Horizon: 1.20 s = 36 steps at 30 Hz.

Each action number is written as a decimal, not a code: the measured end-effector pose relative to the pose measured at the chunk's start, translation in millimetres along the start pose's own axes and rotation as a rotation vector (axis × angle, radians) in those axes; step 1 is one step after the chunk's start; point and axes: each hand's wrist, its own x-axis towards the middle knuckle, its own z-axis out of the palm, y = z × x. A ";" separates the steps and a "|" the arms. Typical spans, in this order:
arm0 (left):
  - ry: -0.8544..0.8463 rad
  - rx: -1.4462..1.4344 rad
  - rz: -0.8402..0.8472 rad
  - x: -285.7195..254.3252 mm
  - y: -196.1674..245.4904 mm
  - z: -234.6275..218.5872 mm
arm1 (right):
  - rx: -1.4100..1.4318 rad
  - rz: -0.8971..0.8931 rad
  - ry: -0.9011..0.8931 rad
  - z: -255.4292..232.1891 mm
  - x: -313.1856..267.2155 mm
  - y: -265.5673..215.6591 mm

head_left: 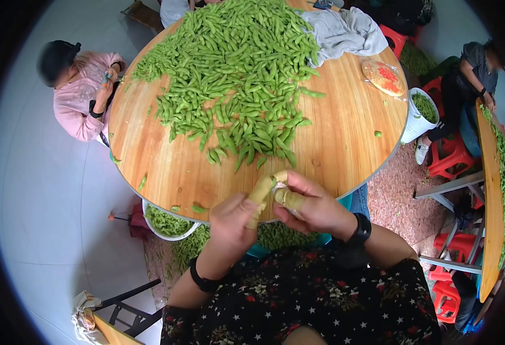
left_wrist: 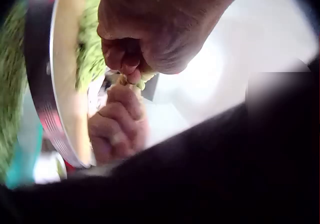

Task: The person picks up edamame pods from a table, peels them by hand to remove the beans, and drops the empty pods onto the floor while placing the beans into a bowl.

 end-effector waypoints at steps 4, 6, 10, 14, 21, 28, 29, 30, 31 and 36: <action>-0.085 -1.185 -0.813 -8.1 -9.6 6.0 | 0.273 0.143 -0.062 -5.7 4.2 8.5; -0.078 -1.090 -0.786 -5.8 -10.3 6.5 | 0.343 0.109 -0.117 -9.7 6.5 14.4; -0.056 -0.809 -0.637 -3.5 -11.4 3.6 | 0.213 0.163 0.049 -1.5 -1.4 5.0; -0.009 -0.696 -0.535 -7.9 -16.8 6.5 | -0.004 0.049 0.016 1.6 -0.4 10.1; 0.036 -0.538 -0.424 -6.2 -14.3 8.3 | 0.001 0.019 0.027 9.2 0.2 7.7; 0.035 -0.105 -0.129 0.8 -6.5 3.4 | 0.001 0.005 0.055 10.8 0.8 7.4; 0.034 -0.106 -0.129 -1.3 -7.4 4.0 | -0.030 -0.024 0.026 9.3 0.3 8.2; 0.043 -0.146 -0.111 -4.9 -8.7 5.4 | -0.060 -0.052 -0.002 8.0 0.4 9.3; 0.053 -0.188 -0.096 -7.7 -9.2 6.9 | -0.060 -0.049 -0.002 6.4 1.9 11.9; -0.008 -1.052 -0.729 -10.5 -10.7 12.4 | 0.206 0.065 -0.040 0.6 9.0 15.0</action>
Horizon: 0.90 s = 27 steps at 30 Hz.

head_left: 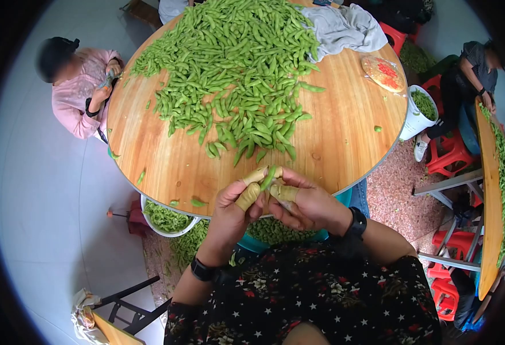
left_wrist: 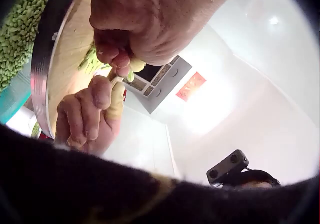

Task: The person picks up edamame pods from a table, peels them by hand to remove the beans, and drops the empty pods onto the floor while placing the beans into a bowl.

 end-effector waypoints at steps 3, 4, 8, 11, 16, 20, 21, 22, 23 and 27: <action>0.039 0.033 0.002 1.3 2.6 -3.2 | -0.184 0.052 0.112 -0.1 -5.8 -9.6; 0.086 0.137 0.038 1.2 4.0 -5.0 | -0.185 0.050 0.115 -0.8 -7.2 -10.9; 0.014 0.372 0.208 1.3 2.3 -11.3 | -0.233 0.010 0.141 -0.2 -9.0 -9.5; 0.011 0.503 0.317 2.7 4.4 -8.8 | -0.253 0.002 0.149 1.7 -8.1 -9.1; -0.023 0.807 0.527 4.2 12.0 -7.9 | -0.248 0.009 0.155 4.7 -8.5 -11.3; -0.056 0.807 0.561 -2.8 10.5 -7.7 | -0.237 0.018 0.083 3.6 -10.5 -10.4; -0.077 0.389 0.237 -4.0 5.6 -8.1 | -0.168 0.043 0.065 2.8 -10.2 -8.0; -0.093 -0.031 -0.082 -4.2 2.9 -7.3 | -0.167 0.043 0.065 1.5 -8.6 -5.5; -0.098 -0.030 -0.081 -2.6 3.1 -4.1 | -0.052 0.072 0.059 -0.7 -6.3 -3.6; -0.026 0.011 -0.033 -1.6 9.1 -0.3 | -0.072 0.003 0.266 1.6 -9.1 -9.4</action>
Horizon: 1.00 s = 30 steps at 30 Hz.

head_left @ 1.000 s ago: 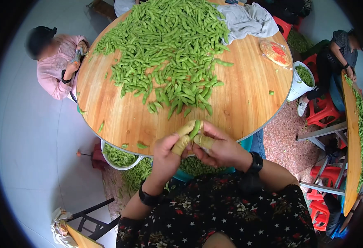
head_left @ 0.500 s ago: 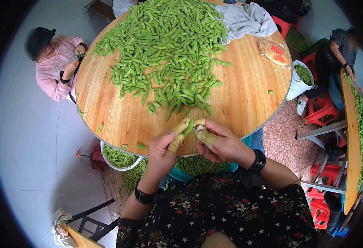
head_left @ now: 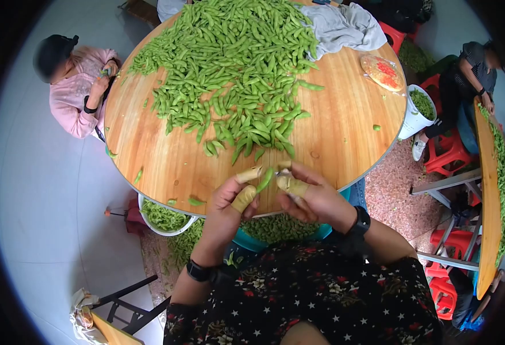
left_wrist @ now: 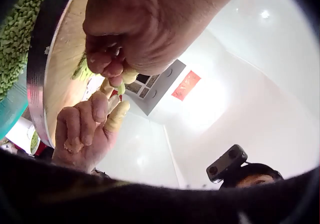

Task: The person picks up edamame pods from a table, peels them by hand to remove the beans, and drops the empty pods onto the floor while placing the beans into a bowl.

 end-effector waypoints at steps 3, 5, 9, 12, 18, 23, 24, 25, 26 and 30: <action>-0.042 0.094 -0.035 -1.0 7.1 2.4 | -0.133 -0.084 -0.123 -10.7 8.7 0.1; -0.079 0.171 -0.089 -1.2 10.0 1.4 | -0.136 -0.089 -0.142 -13.7 10.9 0.3; -0.166 0.806 0.314 0.5 5.0 1.6 | -0.147 -0.138 -0.188 -13.9 14.5 5.0; -0.057 1.059 0.541 2.2 -5.7 8.8 | -0.172 -0.306 -0.083 -5.3 23.0 18.2; -0.018 0.972 0.486 5.8 2.1 13.3 | -0.196 -0.336 -0.083 -8.3 29.0 17.9; -0.030 0.930 0.514 12.9 -11.5 5.3 | 0.003 -0.159 -0.120 -12.0 28.7 17.2; -0.008 0.813 0.390 12.1 -12.7 4.0 | 0.034 -0.090 -0.113 -11.6 27.1 16.5; 0.013 0.696 0.267 12.4 -13.9 2.6 | 0.036 -0.092 -0.110 -12.1 27.4 17.7; 0.010 0.696 0.268 14.6 -16.9 -0.5 | 0.038 -0.073 -0.094 -13.3 28.4 19.3; -0.004 0.557 0.207 18.4 -20.3 -5.8 | -0.065 -0.221 -0.099 -8.9 24.2 17.6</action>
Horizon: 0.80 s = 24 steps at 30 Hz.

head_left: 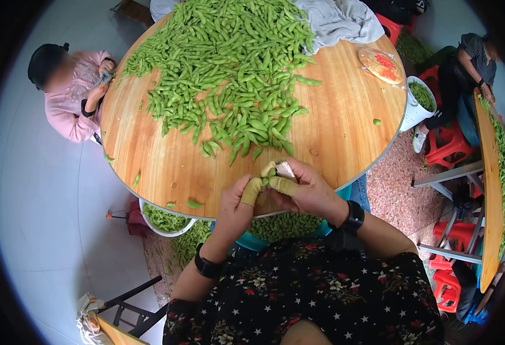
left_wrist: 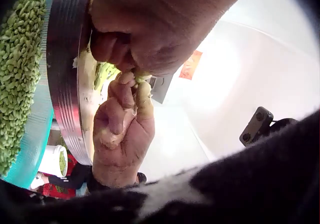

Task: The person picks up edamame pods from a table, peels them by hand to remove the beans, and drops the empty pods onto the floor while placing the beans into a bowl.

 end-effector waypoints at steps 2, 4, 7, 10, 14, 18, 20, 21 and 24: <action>-0.002 0.038 0.006 1.0 5.3 -0.3 | -0.054 -0.077 0.012 -4.6 3.7 6.1; 0.001 0.241 0.275 4.4 13.2 0.9 | -0.108 -0.157 0.030 -11.0 5.6 6.3; -0.036 0.414 0.281 3.7 18.7 -0.8 | -0.060 -0.020 -0.012 -14.2 4.6 5.2; -0.069 0.352 0.218 4.1 20.1 -2.7 | -0.110 -0.097 0.014 -10.1 5.8 6.0; -0.047 0.407 0.211 -0.7 8.1 5.6 | -0.719 -0.518 0.106 -8.9 6.8 11.7; 0.012 0.371 0.274 -1.8 5.1 11.7 | -0.349 -0.297 0.051 -12.7 11.0 13.7; 0.010 0.220 0.236 -1.0 4.5 10.7 | -0.263 -0.178 0.006 -14.9 6.6 3.3; -0.039 0.017 0.040 -1.2 3.3 7.3 | -0.175 -0.055 -0.040 -14.3 4.5 -0.9; -0.147 -0.330 -0.313 1.7 6.7 -6.9 | -0.278 -0.149 -0.047 -10.4 4.6 -1.9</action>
